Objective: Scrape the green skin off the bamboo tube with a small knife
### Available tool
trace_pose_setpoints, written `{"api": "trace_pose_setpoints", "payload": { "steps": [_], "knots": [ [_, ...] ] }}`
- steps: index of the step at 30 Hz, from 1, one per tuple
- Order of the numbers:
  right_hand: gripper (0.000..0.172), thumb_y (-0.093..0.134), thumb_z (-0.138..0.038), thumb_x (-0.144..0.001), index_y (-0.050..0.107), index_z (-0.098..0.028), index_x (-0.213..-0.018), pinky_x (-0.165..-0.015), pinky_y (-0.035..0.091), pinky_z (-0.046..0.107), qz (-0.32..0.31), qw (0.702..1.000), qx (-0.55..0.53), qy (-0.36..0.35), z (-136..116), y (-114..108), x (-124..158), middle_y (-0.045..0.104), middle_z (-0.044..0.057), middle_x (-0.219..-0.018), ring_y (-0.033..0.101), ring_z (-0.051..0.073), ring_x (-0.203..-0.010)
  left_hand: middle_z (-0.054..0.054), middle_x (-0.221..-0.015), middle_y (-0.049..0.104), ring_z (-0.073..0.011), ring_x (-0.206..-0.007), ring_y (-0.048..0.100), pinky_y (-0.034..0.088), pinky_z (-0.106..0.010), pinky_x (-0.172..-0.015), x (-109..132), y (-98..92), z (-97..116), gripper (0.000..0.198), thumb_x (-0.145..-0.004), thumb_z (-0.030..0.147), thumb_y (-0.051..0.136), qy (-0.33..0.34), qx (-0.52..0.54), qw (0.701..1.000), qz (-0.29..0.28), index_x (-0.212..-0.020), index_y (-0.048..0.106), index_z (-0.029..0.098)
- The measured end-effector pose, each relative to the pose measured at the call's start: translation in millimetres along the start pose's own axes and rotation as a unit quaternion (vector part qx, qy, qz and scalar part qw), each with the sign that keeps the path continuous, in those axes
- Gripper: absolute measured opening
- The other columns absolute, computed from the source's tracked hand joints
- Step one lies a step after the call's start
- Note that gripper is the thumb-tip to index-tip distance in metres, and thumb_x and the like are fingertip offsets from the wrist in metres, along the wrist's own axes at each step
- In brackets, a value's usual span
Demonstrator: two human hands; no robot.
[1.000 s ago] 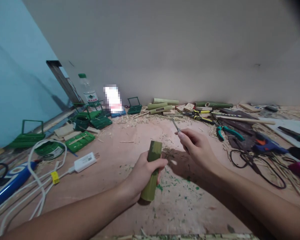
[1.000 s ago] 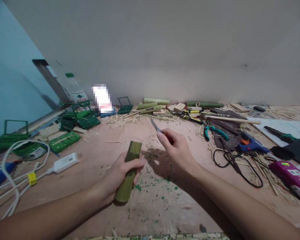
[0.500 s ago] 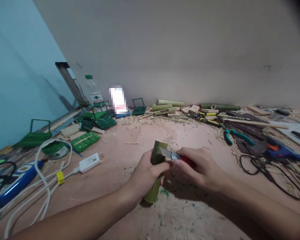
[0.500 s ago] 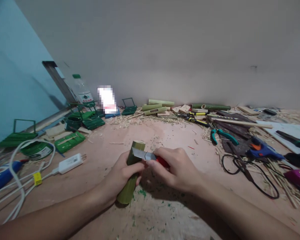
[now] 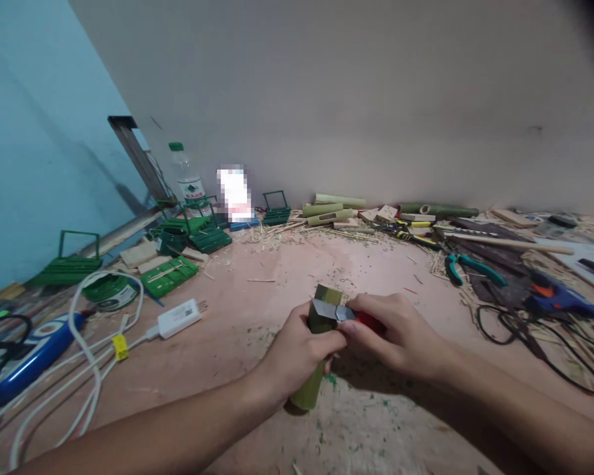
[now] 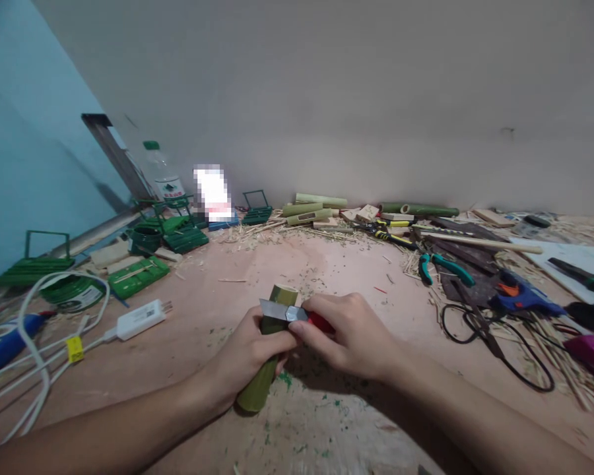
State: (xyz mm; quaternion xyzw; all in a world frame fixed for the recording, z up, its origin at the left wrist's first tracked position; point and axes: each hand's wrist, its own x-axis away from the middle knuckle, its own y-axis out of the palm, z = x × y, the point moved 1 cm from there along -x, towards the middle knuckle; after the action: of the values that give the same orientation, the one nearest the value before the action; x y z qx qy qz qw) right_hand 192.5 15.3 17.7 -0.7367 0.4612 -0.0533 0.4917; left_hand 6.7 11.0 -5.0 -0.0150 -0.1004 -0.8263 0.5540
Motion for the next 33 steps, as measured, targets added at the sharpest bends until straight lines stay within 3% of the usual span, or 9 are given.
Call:
{"api": "trace_pose_setpoints", "payload": {
  "steps": [33],
  "knots": [
    [0.030,0.051,-0.037,-0.107,0.058,-0.019,-0.084,-0.055,0.033,0.024,-0.019,0.999,0.020,-0.024,0.9,0.6,1.7,0.051,-0.003,-0.067,0.045,0.010,-0.055,0.006,-0.046,0.050,-0.0103,-0.044,0.043,0.032,-0.023,-0.044,3.2,-1.4,2.7,0.015,-0.070,0.029,0.070,0.012,-0.007,1.000,0.006,-0.070,0.058,0.020]
  ]
}}
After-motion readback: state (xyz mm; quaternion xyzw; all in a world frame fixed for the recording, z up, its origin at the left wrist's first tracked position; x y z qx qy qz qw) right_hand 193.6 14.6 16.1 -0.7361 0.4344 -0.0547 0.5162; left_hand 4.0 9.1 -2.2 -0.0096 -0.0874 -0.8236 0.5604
